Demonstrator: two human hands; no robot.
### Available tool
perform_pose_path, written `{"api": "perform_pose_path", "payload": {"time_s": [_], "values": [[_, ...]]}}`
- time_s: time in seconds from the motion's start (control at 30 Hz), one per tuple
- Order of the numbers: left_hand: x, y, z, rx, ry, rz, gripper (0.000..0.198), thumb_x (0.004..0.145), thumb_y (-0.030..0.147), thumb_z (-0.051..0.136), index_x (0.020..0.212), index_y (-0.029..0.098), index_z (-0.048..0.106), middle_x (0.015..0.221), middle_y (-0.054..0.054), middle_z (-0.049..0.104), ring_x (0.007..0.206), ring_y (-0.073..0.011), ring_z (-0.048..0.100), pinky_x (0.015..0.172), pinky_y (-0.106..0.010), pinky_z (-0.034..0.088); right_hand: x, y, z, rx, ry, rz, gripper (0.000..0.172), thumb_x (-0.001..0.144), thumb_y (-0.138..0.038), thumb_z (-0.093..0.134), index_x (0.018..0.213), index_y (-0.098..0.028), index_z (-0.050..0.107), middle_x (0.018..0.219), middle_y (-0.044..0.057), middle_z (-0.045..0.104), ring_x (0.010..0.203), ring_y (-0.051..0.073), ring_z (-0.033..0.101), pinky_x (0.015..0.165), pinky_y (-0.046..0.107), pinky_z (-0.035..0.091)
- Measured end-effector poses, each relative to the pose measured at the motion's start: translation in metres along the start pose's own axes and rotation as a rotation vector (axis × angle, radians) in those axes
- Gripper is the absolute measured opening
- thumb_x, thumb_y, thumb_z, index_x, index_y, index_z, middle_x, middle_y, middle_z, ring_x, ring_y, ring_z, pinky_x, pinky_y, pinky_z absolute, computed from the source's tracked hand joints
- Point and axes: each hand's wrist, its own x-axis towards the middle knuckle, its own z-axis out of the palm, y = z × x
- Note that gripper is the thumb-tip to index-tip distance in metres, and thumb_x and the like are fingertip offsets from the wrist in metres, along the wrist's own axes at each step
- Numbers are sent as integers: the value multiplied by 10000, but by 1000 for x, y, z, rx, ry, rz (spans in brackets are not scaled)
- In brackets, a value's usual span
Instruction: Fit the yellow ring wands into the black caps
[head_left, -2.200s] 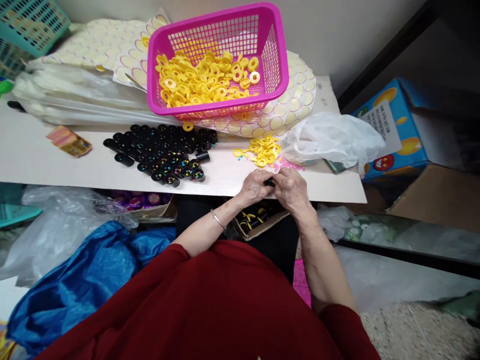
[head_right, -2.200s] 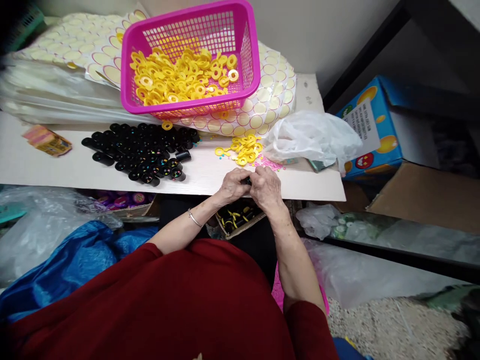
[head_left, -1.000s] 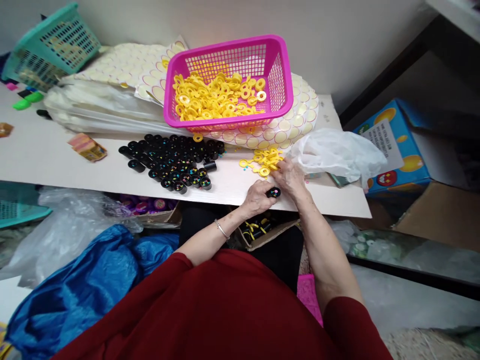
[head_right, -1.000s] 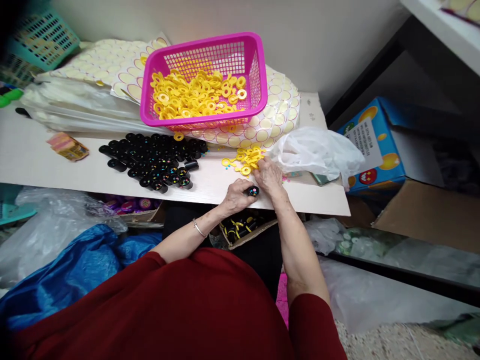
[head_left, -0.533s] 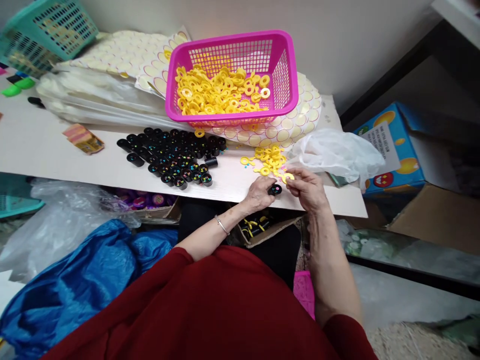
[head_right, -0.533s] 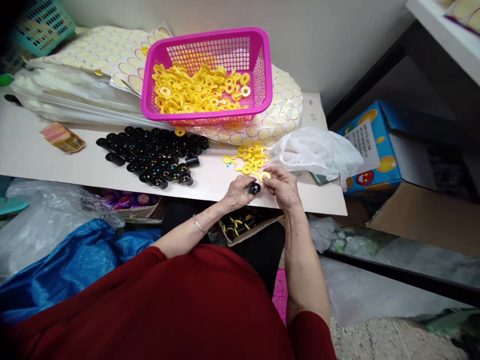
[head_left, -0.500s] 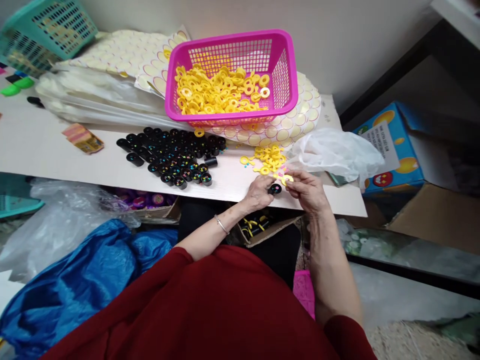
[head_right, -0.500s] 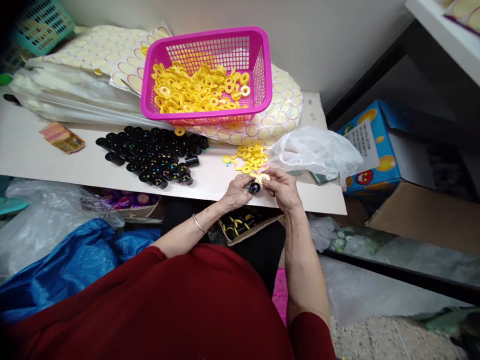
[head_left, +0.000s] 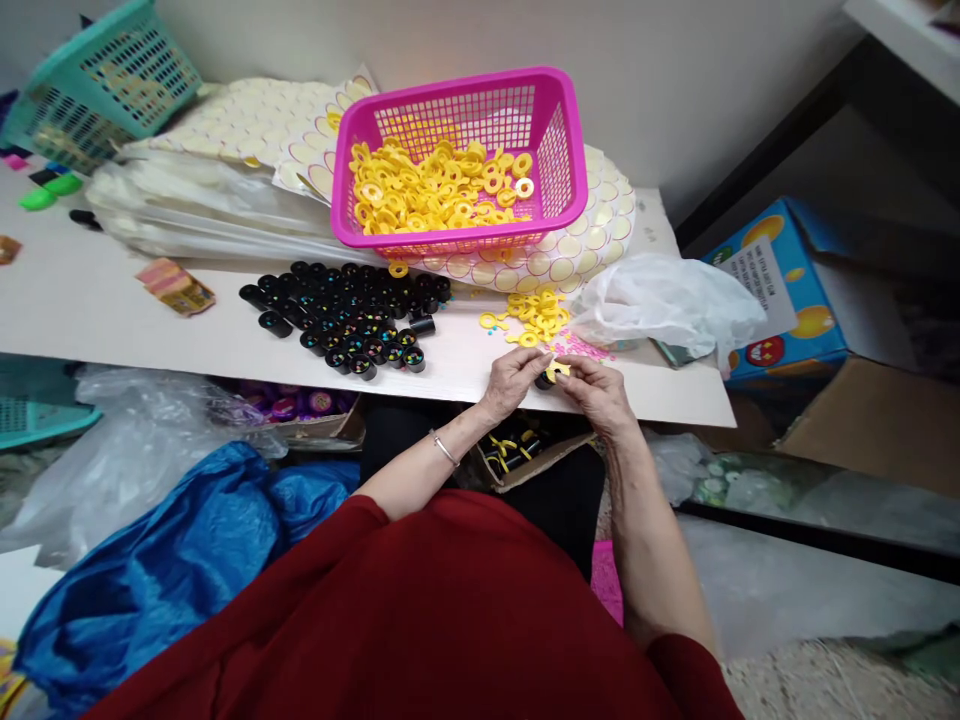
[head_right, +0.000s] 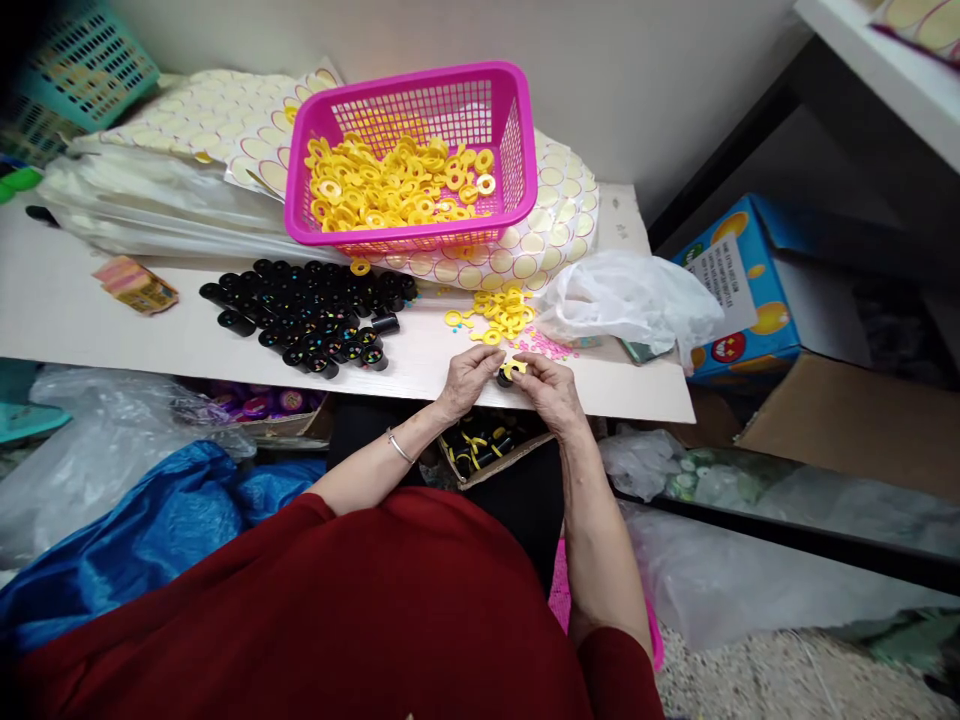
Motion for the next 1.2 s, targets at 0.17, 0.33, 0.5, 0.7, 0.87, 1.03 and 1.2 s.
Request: {"api": "perform_pose_path", "payload": {"time_s": [0.17, 0.33, 0.5, 0.7, 0.87, 1.03, 1.2], "values": [[2, -3, 1, 89, -51, 46, 288, 728, 446, 658, 701, 160, 650, 676, 5, 581, 658, -99, 495, 640, -235, 408, -2, 3, 0, -127, -18, -53, 344, 640, -380, 717, 922, -183, 716, 613, -58, 512, 567, 85, 433, 562, 240, 388], [6, -3, -2, 98, -88, 48, 246, 741, 394, 643, 663, 160, 656, 657, 0, 589, 679, -108, 518, 675, -247, 426, -4, 7, 10, -29, 63, 39, 389, 658, -468, 692, 901, -166, 720, 525, -54, 479, 483, 83, 387, 451, 223, 332], [9, 0, -3, 77, -142, 13, 212, 718, 347, 650, 638, 150, 641, 631, 12, 576, 654, -97, 503, 670, -244, 411, 0, 11, 18, 29, 184, 89, 388, 654, -544, 674, 689, -158, 672, 426, -62, 414, 387, 63, 316, 352, 208, 242], [5, 5, 5, -32, -80, -297, 190, 690, 321, 635, 642, 136, 630, 528, 44, 505, 503, -60, 418, 516, -214, 345, 0, 7, 26, 116, 240, 243, 358, 622, -502, 704, 628, -155, 616, 379, -48, 456, 318, 69, 381, 291, 188, 274], [6, 4, 11, 8, -8, -304, 148, 665, 273, 645, 608, 137, 630, 541, 33, 542, 535, -72, 461, 539, -212, 373, 6, 5, 33, 197, 275, 319, 262, 611, -402, 698, 630, -170, 577, 445, -26, 551, 330, 98, 504, 303, 192, 405], [2, 0, 8, 56, -10, -262, 192, 721, 327, 614, 679, 140, 615, 576, 37, 515, 555, -67, 453, 541, -205, 365, 6, 5, 39, 221, 295, 328, 226, 638, -379, 660, 644, -181, 551, 405, -54, 511, 295, 80, 468, 282, 170, 381], [-3, -1, -2, -105, -114, -184, 629, 546, 341, 808, 1077, 184, 510, 829, 34, 552, 599, -32, 474, 589, -189, 413, -2, 11, 42, 316, 260, 223, 294, 644, -448, 669, 666, -188, 535, 480, -53, 545, 355, 73, 471, 318, 185, 415]]}}
